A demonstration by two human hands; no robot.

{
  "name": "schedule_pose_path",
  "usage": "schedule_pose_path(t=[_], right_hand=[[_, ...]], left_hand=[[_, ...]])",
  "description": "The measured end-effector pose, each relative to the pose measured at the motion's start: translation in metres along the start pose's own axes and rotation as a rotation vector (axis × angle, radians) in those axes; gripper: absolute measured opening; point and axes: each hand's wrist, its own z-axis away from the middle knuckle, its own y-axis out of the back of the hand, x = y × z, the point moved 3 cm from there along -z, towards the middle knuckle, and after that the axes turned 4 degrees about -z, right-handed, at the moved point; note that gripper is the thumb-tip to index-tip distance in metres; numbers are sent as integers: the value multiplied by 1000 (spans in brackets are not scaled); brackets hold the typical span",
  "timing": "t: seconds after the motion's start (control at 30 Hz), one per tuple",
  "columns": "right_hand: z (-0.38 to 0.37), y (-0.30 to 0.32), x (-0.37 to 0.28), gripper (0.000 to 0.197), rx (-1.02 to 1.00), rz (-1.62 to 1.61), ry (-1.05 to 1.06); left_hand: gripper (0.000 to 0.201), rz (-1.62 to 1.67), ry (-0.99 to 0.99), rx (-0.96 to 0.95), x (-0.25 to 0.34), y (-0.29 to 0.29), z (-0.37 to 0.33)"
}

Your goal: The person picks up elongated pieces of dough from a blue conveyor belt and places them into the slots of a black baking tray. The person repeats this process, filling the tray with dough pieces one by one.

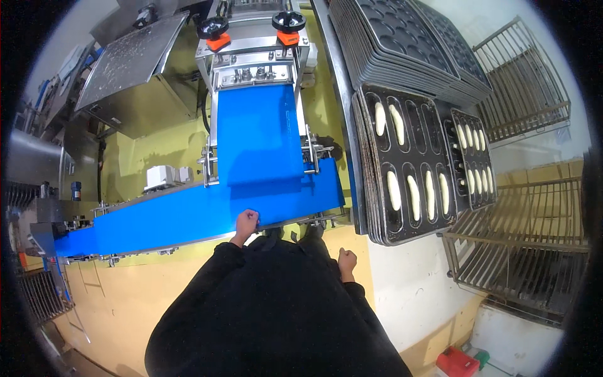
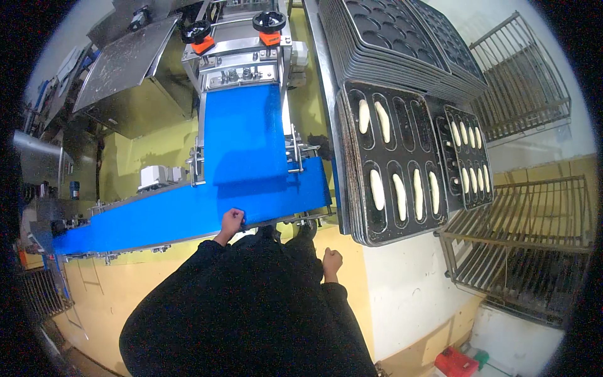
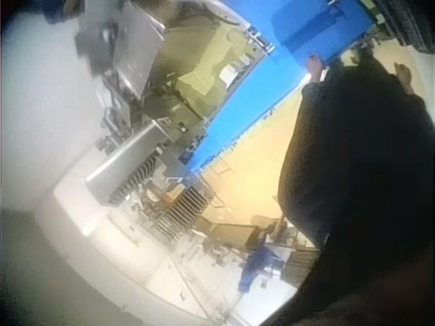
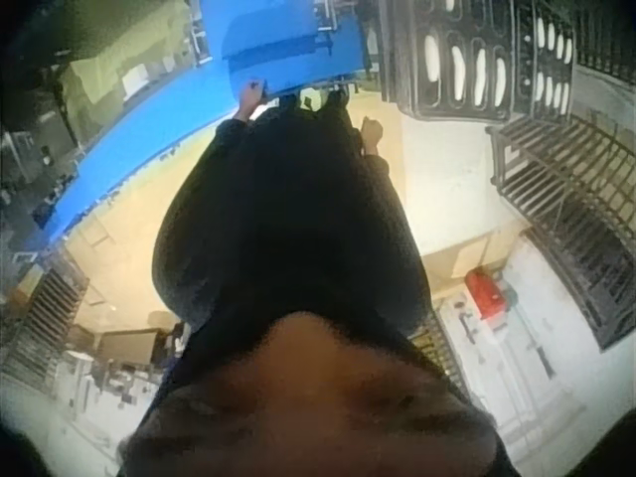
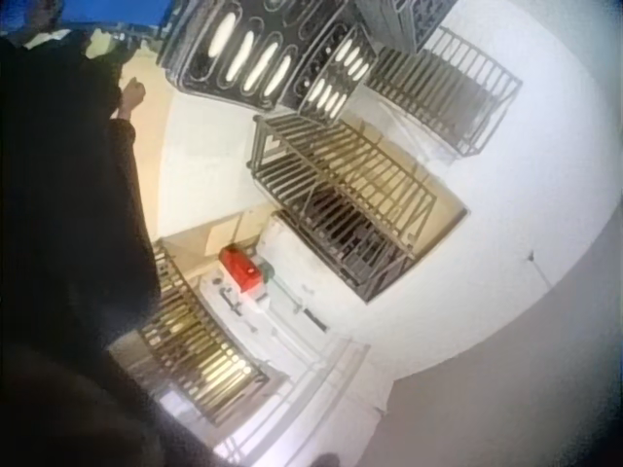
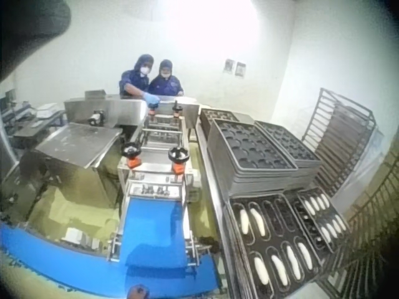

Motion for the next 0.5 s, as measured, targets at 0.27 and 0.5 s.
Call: schedule_pose_path(t=[0.27,0.5], right_hand=[[-1,-2,-13,34,-26,-40,69],[-5,-8,-18,37,-57,-2,45]], left_hand=[[19,-81,-61,56,0,12,1],[19,28,0,4,-4,14,-5]])
